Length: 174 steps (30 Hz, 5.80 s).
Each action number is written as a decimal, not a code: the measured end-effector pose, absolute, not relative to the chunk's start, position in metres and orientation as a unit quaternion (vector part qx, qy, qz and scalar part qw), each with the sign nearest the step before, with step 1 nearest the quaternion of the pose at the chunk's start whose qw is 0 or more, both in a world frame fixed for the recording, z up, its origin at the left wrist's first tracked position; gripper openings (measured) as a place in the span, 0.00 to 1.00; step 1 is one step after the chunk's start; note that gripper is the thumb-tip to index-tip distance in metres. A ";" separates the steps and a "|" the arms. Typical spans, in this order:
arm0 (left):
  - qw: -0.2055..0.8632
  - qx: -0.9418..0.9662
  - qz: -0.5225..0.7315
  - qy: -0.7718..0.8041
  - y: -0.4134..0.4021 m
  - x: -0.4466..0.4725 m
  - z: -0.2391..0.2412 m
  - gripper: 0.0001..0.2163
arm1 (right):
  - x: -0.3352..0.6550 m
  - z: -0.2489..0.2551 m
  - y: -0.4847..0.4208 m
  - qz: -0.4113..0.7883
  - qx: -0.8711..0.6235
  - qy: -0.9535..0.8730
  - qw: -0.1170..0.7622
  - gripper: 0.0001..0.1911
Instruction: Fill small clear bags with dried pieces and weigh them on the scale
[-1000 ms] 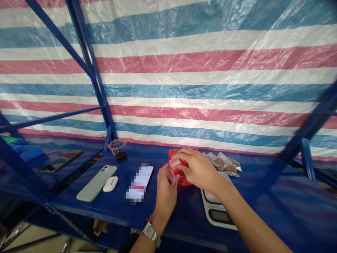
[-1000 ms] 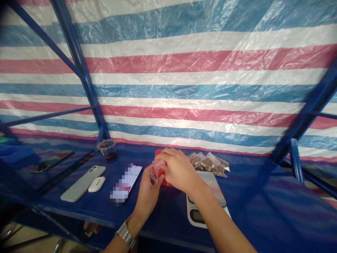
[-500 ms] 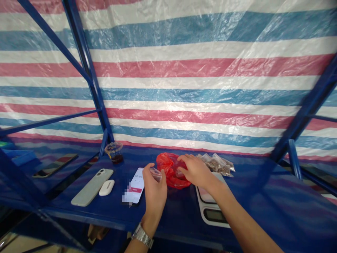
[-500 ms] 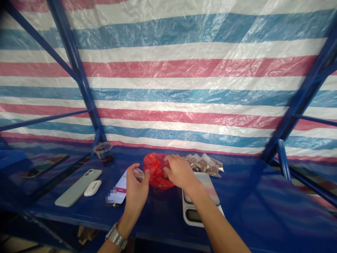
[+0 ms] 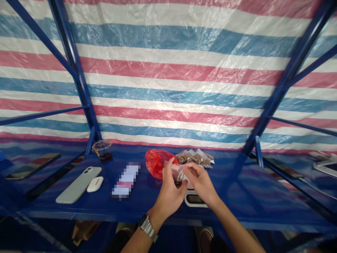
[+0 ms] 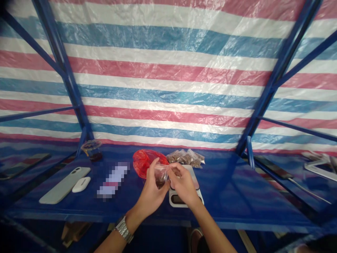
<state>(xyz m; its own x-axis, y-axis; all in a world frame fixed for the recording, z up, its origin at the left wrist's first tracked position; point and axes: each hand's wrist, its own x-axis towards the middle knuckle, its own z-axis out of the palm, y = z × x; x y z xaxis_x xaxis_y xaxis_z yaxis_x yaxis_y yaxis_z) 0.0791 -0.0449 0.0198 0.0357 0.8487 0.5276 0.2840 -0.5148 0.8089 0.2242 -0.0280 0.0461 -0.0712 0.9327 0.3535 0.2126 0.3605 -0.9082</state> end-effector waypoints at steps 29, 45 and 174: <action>0.047 0.671 0.388 0.630 0.011 -0.003 0.009 0.17 | 0.197 0.042 -0.022 -0.073 -0.542 -0.807 0.222 0.19; -0.010 0.679 0.358 0.641 -0.003 -0.006 0.016 0.15 | 0.277 0.049 -0.022 -0.081 -0.672 -0.634 0.374 0.17; 0.473 0.685 0.405 0.378 -0.047 0.060 0.044 0.17 | 0.358 -0.008 -0.068 0.157 -0.654 -0.682 0.288 0.37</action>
